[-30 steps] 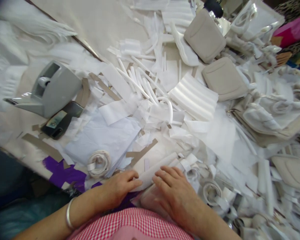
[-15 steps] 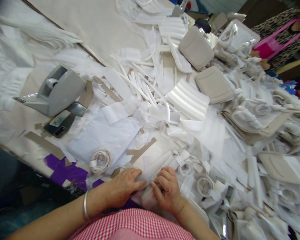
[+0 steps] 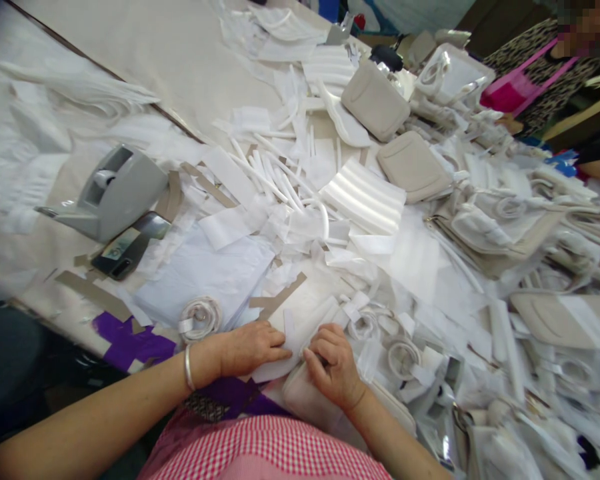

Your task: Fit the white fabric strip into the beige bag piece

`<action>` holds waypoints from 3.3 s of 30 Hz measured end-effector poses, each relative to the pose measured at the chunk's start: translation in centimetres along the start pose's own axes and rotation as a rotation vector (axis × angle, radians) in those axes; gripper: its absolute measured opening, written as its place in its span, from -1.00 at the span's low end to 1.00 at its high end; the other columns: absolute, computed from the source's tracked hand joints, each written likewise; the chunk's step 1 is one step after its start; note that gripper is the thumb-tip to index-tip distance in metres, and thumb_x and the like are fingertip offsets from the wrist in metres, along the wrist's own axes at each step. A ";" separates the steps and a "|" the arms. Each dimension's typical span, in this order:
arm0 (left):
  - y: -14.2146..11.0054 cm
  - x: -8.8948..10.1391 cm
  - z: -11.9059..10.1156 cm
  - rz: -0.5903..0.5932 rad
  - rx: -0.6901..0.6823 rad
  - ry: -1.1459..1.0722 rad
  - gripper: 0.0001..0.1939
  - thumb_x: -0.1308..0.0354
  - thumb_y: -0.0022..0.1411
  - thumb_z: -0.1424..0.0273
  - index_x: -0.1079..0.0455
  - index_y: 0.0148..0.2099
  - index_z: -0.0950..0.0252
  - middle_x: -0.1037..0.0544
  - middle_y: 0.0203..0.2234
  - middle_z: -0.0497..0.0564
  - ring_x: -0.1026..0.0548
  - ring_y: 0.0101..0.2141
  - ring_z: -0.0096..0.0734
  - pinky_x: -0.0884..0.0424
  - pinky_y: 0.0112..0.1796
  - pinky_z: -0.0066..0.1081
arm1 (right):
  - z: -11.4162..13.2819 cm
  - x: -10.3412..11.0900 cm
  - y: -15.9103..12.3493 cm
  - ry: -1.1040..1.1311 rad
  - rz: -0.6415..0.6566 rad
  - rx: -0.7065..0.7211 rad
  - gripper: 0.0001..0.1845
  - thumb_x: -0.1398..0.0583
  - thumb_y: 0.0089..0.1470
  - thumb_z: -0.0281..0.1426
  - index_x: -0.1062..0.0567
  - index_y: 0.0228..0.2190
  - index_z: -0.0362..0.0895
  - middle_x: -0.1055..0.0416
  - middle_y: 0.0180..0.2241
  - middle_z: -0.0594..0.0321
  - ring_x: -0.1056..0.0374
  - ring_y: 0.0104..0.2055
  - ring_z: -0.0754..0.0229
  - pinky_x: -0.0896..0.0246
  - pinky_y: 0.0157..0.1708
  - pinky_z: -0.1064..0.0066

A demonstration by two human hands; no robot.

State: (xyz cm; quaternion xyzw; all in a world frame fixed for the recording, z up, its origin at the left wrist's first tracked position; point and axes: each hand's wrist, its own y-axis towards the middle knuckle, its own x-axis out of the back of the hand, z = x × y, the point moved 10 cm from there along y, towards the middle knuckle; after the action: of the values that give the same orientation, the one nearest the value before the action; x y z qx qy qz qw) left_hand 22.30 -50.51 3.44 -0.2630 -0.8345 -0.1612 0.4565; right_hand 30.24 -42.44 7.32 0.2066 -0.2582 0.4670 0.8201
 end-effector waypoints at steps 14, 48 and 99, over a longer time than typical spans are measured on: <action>0.6 -5.0 0.2 -0.326 0.238 -0.524 -0.72 -0.08 0.30 0.54 -0.53 -0.02 0.24 -0.43 -0.18 0.03 -0.47 -0.21 -0.43 -0.43 -0.16 -0.50 | 0.5 0.1 -0.4 0.033 -0.038 -0.009 -0.75 -0.15 0.22 -0.50 -0.38 -0.51 -0.10 -0.38 -0.50 0.26 -0.28 -0.35 0.16 -0.17 -0.21 0.16; 3.8 -4.8 0.6 -0.136 0.466 -0.310 -0.55 -0.01 0.42 0.21 -0.56 -0.42 0.27 -0.48 -0.52 0.02 -0.40 -0.44 -0.34 -0.22 -0.43 -0.35 | 0.0 0.8 -0.7 0.091 -0.090 -0.032 -0.77 -0.15 0.21 -0.51 -0.41 -0.49 -0.10 -0.39 -0.49 0.28 -0.28 -0.38 0.18 -0.23 -0.19 0.17; 7.9 -5.4 2.1 -0.279 0.706 -0.919 -0.33 0.20 0.45 0.22 0.07 0.44 0.52 -0.03 0.41 0.39 -0.02 0.41 -0.07 0.01 0.38 0.07 | -2.1 0.6 -8.5 -0.654 -0.104 0.138 -0.46 -0.15 0.20 -0.37 -0.39 0.18 -0.28 -0.48 0.11 -0.10 -0.28 0.28 -0.17 -0.43 0.06 0.07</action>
State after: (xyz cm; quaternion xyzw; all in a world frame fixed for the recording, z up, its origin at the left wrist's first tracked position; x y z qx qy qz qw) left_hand 27.87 -44.65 -2.07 -0.0259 -0.9764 0.1979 0.0826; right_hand 38.39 -44.95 5.23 0.4135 -0.4644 0.3497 0.7007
